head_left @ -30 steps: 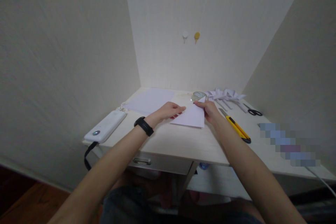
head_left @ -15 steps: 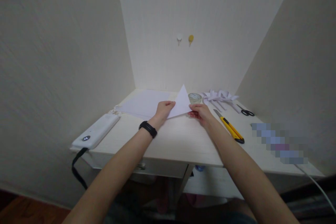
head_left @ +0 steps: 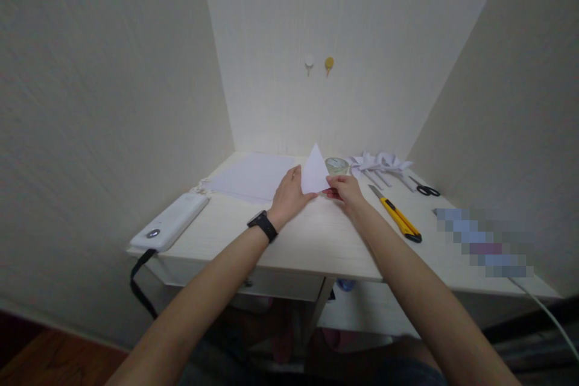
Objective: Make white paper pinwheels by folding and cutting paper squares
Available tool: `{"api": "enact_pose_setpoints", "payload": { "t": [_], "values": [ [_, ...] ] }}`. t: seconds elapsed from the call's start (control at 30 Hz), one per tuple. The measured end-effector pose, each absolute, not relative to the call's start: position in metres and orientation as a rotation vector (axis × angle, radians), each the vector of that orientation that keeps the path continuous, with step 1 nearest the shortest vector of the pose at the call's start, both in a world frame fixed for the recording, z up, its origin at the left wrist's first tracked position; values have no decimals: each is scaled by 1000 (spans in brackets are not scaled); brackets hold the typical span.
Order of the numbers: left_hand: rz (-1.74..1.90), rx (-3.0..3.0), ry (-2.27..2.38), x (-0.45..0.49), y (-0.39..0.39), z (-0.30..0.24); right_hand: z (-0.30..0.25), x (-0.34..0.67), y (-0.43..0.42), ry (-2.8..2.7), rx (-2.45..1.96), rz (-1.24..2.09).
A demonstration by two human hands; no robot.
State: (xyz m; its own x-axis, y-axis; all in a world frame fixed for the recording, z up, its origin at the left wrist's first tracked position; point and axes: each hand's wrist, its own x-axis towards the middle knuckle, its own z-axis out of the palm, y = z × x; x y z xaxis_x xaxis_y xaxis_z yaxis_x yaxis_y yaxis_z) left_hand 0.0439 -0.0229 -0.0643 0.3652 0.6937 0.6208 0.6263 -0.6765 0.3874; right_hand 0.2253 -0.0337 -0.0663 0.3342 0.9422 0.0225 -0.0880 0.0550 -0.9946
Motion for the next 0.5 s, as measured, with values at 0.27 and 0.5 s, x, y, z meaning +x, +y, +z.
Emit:
{"api": "enact_pose_setpoints", "payload": {
  "t": [0.27,0.5],
  "values": [
    [1126,2542,1155,42,-25,-65,-65,225,-36,-963,-1231,944],
    [1159,2347,1081,46,-21,-67,-62,223,-37,-967,-1107,930]
  ]
}}
